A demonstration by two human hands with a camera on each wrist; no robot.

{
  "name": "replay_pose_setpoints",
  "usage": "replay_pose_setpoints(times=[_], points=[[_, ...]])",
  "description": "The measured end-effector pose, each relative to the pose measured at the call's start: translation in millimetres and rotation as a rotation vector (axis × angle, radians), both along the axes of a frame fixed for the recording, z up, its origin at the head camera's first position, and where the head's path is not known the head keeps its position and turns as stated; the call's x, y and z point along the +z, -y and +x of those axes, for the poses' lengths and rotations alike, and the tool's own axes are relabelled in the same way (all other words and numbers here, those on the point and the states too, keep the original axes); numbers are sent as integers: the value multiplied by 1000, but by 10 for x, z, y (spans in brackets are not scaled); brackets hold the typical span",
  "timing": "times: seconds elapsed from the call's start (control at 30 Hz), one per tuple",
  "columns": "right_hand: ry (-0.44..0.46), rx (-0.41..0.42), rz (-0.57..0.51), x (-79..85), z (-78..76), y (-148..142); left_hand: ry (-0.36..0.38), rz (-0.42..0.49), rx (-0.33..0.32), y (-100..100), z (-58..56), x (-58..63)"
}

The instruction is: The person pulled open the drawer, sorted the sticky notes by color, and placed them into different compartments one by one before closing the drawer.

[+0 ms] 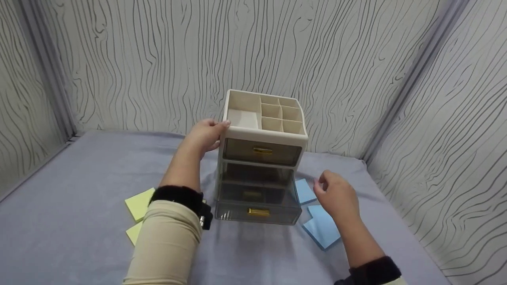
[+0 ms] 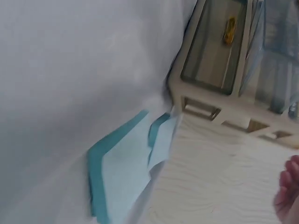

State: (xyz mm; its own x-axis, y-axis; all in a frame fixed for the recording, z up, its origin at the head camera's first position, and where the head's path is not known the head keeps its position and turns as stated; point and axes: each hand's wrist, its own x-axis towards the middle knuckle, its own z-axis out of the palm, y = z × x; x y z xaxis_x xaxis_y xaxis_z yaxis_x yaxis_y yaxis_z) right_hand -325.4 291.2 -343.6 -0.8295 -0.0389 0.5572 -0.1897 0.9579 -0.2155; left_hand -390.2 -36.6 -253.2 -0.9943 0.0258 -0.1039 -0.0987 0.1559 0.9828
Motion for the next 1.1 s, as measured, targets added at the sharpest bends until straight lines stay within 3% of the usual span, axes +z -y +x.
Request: replay_pose_setpoints(times=[0.13, 0.23, 0.3, 0.6, 0.87, 1.1], points=[[383, -51, 30, -101, -47, -181, -2, 5, -4, 2, 10, 2], [556, -59, 55, -202, -59, -271, 1, 5, -5, 2, 12, 1], [620, -76, 63, -271, -57, -315, 1, 5, -7, -1, 9, -1], [712, -148, 76, -465, -31, -401, -11, -1, -17, 4, 20, 7], [766, -151, -23, -556, -52, -411, -6, 3, -19, 23, 24, 8], [771, -162, -41, -551, -21, -402, -1, -1, -24, 24, 34, 7]])
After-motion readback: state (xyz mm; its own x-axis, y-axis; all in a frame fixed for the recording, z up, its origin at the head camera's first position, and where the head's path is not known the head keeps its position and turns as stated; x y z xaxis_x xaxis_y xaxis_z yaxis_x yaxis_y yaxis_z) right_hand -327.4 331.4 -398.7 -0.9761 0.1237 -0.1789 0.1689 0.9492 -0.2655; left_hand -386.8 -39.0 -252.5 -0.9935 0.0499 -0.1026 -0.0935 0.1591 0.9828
